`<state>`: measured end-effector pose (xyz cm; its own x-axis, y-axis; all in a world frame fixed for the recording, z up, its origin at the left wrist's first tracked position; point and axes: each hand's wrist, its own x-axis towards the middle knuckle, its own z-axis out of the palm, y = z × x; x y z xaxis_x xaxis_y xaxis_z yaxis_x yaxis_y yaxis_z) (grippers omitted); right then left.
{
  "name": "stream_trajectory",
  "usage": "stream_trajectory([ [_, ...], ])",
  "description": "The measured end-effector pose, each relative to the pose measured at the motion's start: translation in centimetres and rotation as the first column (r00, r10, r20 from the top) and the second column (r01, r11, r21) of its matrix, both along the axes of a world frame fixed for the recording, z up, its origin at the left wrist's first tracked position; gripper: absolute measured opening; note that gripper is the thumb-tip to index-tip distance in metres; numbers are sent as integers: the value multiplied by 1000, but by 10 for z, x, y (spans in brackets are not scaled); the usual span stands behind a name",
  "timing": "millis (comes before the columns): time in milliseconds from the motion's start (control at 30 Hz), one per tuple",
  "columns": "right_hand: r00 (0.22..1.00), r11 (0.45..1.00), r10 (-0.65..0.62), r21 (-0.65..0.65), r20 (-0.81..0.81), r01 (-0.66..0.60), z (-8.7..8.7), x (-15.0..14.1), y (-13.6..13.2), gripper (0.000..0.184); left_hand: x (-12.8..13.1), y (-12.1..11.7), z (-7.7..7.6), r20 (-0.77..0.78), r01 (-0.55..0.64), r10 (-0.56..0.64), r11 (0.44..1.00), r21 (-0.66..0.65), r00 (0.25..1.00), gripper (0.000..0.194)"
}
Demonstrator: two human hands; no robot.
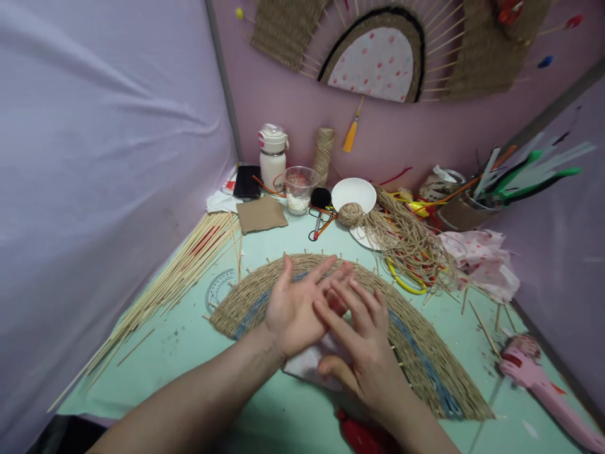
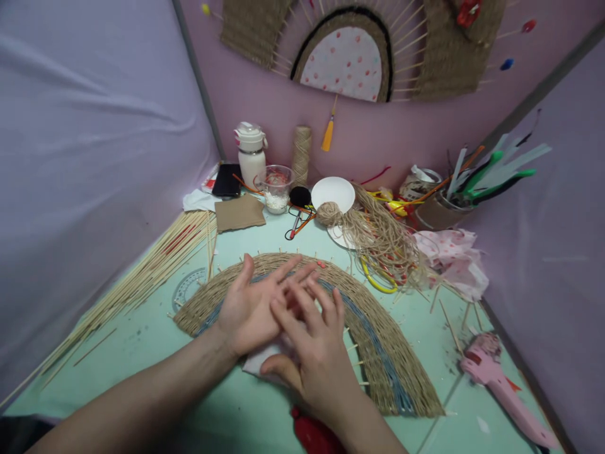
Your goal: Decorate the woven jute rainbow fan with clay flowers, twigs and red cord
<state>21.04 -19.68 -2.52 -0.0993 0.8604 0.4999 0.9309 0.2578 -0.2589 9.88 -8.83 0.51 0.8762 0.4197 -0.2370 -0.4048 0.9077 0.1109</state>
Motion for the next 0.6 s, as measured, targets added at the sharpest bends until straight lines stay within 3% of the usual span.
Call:
stream_trajectory([
  [167,1000,1000,4,20,-26,-3,3,-1,-1,64,-1,-1,3,1,75,-75,997,3,997,81],
  [300,997,998,-32,61,-66,36,4,-1,-1,51,-1,-1,4,16,1,-1,1000,9,1000,79],
  [433,999,998,6,58,-49,-3,5,-1,-1,55,-2,0,3,23,79,-79,997,2,997,78],
  [600,996,995,-34,90,-79,41,6,0,-1,44,-2,2,4,37,-8,8,1000,7,999,76],
])
